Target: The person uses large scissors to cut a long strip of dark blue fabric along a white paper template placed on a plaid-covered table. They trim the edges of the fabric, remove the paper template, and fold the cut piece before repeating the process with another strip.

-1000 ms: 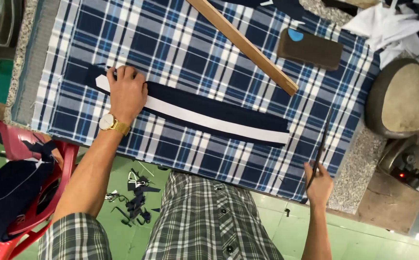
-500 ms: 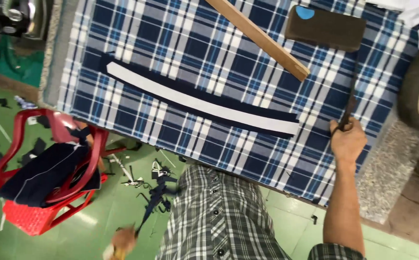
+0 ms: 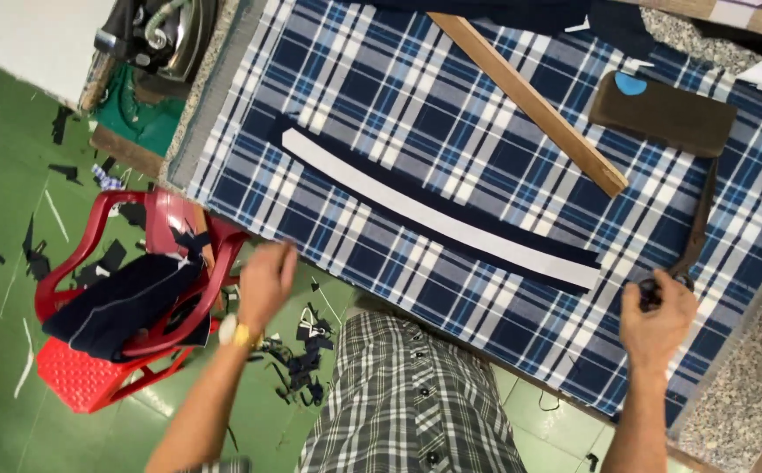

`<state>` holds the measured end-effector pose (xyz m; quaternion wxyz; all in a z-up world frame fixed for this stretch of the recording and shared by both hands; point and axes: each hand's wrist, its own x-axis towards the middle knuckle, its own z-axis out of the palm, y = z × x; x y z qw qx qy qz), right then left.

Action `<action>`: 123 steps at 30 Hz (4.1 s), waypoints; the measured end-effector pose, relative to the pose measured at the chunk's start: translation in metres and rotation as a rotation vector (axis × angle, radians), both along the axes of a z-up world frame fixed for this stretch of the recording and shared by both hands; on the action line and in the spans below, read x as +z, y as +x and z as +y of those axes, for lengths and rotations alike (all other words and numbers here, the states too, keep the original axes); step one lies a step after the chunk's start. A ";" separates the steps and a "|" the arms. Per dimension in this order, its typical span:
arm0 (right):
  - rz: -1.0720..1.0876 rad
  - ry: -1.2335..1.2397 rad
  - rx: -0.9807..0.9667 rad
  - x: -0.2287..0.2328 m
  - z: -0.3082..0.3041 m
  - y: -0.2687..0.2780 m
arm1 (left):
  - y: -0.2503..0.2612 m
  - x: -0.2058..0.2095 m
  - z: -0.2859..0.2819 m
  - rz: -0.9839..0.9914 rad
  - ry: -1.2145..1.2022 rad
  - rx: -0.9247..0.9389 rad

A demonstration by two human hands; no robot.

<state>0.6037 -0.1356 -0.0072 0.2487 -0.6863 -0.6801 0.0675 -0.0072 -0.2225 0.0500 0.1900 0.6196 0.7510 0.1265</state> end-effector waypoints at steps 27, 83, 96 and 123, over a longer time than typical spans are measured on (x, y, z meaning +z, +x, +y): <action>0.140 -0.289 -0.683 -0.005 0.019 -0.133 | -0.051 -0.027 0.251 0.317 -0.399 -0.693; 0.176 0.191 -0.081 0.066 0.236 -0.243 | -0.134 0.051 0.438 0.357 0.542 -0.433; -0.285 -0.045 -0.303 -0.031 0.033 -0.245 | -0.058 -0.055 0.241 0.258 0.407 -0.483; -0.161 0.224 0.127 -0.074 0.011 -0.215 | 0.066 -0.175 -0.169 0.279 0.314 -0.089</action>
